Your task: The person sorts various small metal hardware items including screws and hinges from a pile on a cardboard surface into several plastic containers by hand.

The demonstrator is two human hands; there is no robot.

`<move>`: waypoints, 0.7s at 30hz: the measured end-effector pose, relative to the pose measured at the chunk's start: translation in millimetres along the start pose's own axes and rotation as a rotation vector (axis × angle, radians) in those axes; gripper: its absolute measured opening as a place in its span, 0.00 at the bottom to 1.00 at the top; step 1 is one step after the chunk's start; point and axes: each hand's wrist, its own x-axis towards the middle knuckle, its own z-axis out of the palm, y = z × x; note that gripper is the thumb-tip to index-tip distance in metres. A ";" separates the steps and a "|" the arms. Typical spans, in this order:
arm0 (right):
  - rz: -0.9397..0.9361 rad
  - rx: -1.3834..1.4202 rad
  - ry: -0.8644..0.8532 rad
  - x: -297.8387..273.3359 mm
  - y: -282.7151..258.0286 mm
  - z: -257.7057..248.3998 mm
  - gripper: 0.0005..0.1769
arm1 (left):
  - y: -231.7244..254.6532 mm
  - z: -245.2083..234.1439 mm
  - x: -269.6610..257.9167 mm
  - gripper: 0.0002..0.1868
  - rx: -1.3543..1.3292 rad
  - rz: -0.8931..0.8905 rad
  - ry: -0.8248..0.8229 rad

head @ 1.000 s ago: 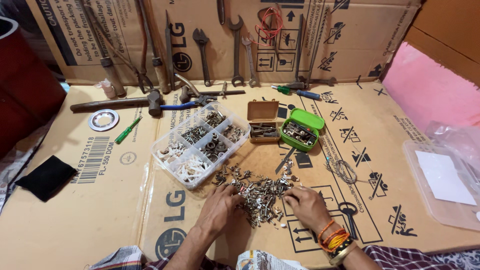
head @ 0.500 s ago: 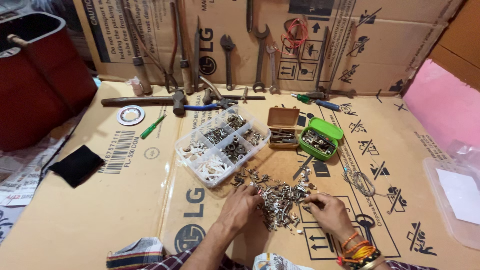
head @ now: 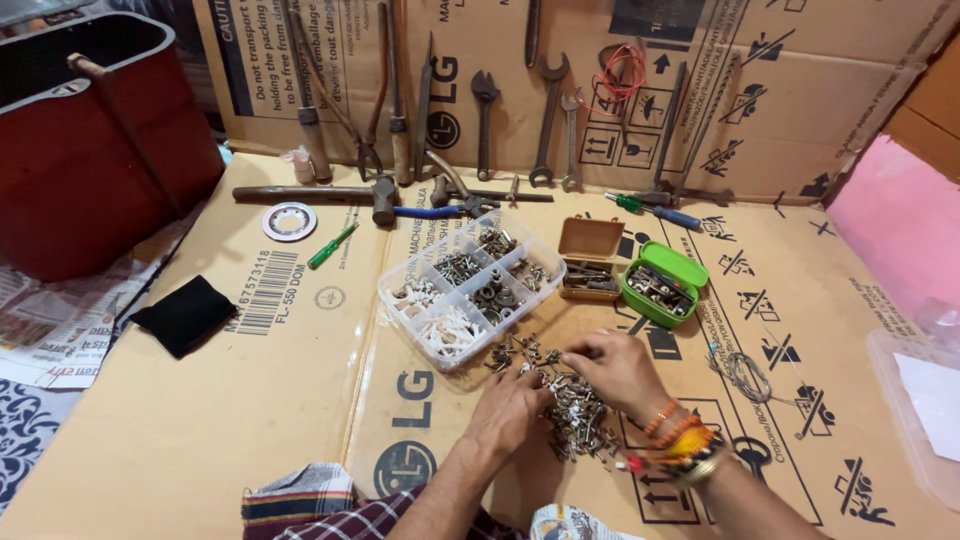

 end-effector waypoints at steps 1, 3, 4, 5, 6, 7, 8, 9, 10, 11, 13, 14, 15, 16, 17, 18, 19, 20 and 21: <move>-0.063 0.063 0.025 7.8 -11.9 5.4 0.11 | -1.6 1.7 -0.3 0.10 0.010 -0.006 -0.010; -0.124 0.122 0.054 18.5 -34.2 17.1 0.11 | -6.5 5.8 1.3 0.09 0.018 -0.007 -0.019; -0.135 0.155 0.078 22.3 -44.9 24.0 0.11 | -9.5 9.3 0.6 0.10 -0.018 0.004 0.029; -0.145 0.187 0.102 25.3 -54.6 30.2 0.10 | -13.3 13.9 1.1 0.11 -0.055 0.016 0.078; -0.144 0.186 0.105 26.8 -63.6 36.3 0.10 | -17.9 19.0 3.7 0.11 -0.055 0.019 0.077; -0.107 0.250 0.079 27.1 -71.5 41.9 0.10 | -22.5 24.9 7.2 0.09 -0.029 0.004 0.072; -0.068 0.314 0.052 27.0 -77.6 45.7 0.11 | -26.4 30.7 9.1 0.08 -0.003 -0.010 0.065; -0.066 0.314 0.055 27.0 -82.5 48.3 0.11 | -30.3 35.2 10.3 0.08 -0.003 -0.008 0.064; -0.071 0.321 0.048 25.9 -86.3 50.2 0.10 | -33.1 38.5 11.4 0.08 -0.033 0.035 0.138; -0.076 0.329 0.041 24.5 -88.4 50.4 0.10 | -34.3 40.5 11.7 0.08 -0.062 0.078 0.213; -0.060 0.329 0.036 22.9 -89.9 47.6 0.10 | -32.3 39.1 10.9 0.08 -0.059 0.079 0.216; -0.044 0.331 0.032 22.8 -90.1 46.4 0.10 | -29.9 35.6 10.9 0.08 -0.054 0.079 0.219; -0.045 0.330 0.033 22.9 -89.4 45.1 0.10 | -26.5 30.9 10.0 0.08 -0.054 0.080 0.220; -0.033 0.322 0.029 22.9 -88.0 43.8 0.11 | -22.2 25.7 7.9 0.10 -0.065 0.058 0.174; -0.022 0.313 0.024 23.0 -86.2 43.1 0.11 | -18.3 20.3 6.6 0.12 -0.077 0.036 0.128; -0.022 0.313 0.026 23.6 -84.2 42.8 0.11 | -15.0 15.1 6.1 0.12 -0.077 0.038 0.127; 0.021 0.326 0.006 24.8 -81.9 42.5 0.11 | -12.6 10.8 5.9 0.13 -0.105 0.048 0.147; 0.063 0.340 -0.014 25.5 -79.3 42.6 0.11 | -10.8 7.7 5.6 0.14 -0.133 0.058 0.167; 0.064 0.340 -0.013 26.2 -76.5 42.1 0.11 | -9.6 5.9 5.3 0.14 -0.134 0.059 0.166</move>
